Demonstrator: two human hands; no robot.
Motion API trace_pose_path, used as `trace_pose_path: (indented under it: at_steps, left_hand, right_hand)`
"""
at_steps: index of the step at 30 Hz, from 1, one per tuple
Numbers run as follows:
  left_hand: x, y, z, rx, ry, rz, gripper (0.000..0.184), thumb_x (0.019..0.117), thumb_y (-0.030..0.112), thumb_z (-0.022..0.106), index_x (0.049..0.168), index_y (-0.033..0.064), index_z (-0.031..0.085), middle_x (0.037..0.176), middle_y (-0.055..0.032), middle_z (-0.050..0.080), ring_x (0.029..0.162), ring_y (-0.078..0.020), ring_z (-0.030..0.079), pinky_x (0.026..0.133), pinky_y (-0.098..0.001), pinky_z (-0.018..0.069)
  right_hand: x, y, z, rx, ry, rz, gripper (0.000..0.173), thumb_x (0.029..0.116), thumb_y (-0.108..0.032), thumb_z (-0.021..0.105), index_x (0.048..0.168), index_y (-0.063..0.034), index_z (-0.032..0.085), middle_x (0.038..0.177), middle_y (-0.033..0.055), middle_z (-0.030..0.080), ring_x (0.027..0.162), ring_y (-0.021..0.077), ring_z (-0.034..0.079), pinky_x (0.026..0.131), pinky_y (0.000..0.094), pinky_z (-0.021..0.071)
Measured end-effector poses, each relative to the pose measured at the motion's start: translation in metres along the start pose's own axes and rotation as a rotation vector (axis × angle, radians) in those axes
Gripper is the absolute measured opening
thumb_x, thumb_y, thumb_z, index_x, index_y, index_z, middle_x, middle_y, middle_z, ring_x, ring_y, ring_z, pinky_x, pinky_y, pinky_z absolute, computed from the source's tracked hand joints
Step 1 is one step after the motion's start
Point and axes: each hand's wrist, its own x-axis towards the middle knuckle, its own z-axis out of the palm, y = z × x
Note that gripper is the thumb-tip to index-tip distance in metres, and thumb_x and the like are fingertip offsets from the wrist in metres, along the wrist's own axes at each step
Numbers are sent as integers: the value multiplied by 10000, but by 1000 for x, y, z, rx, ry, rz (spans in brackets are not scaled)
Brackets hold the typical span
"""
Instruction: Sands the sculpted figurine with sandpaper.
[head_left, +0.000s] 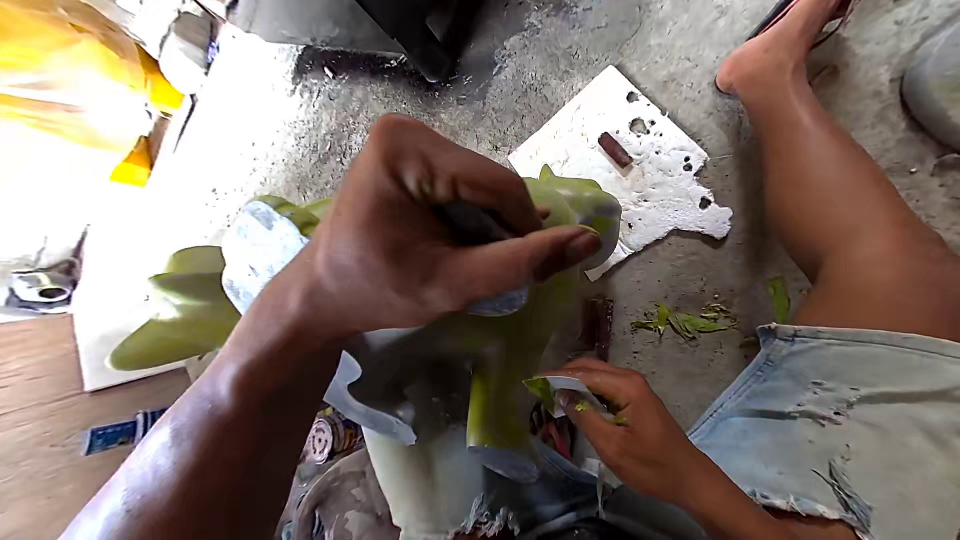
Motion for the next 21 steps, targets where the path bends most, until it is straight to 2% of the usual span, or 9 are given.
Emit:
trace_pose_path:
  at_steps: [4,7,11,15,18,21]
  left_hand:
    - [-11,-7,-11,-5,48,-24,227,957,213,703,746,159,637,684,72,666,621,-107,687,746,-441,678]
    - [-18,-11,-19,12,86,-55,212,965,247,700,771,169,663,695,86,676,632,-97,692,760,-415,678]
    - [-25,-29,-33,-38,134,-45,177,988,245,686,829,169,672,735,62,712,654,-136,721,803,-470,677]
    - [-29,-41,-41,-67,172,-65,146,1009,245,655,889,171,690,776,52,737,668,-153,736,785,-461,683]
    - [-28,-42,-44,-61,188,-78,165,1017,253,641,871,187,681,764,59,735,668,-149,737,788,-457,681]
    - [-26,-39,-44,-40,195,-83,174,1021,248,631,862,195,678,774,70,736,679,-131,735,774,-410,678]
  right_hand:
    - [4,1,7,13,-24,5,266,1041,-142,555,1225,-131,747,1163,-12,730,1052,84,691,916,295,602]
    - [10,1,7,-33,53,43,258,1037,-177,564,1206,-179,759,1120,-51,729,997,63,690,866,276,604]
    - [23,-1,14,-183,153,-16,281,1007,-175,592,1228,-232,756,1111,-93,710,1016,37,673,863,273,609]
    - [37,-10,27,-392,178,-177,329,954,-144,625,1245,-230,751,1137,-71,697,1022,61,640,831,273,578]
    - [43,-16,31,-450,166,-254,344,950,-146,642,1269,-230,740,1175,-40,680,1034,78,646,828,271,588]
    - [43,-19,30,-428,144,-252,354,956,-145,630,1284,-227,734,1128,-29,665,940,62,641,757,253,586]
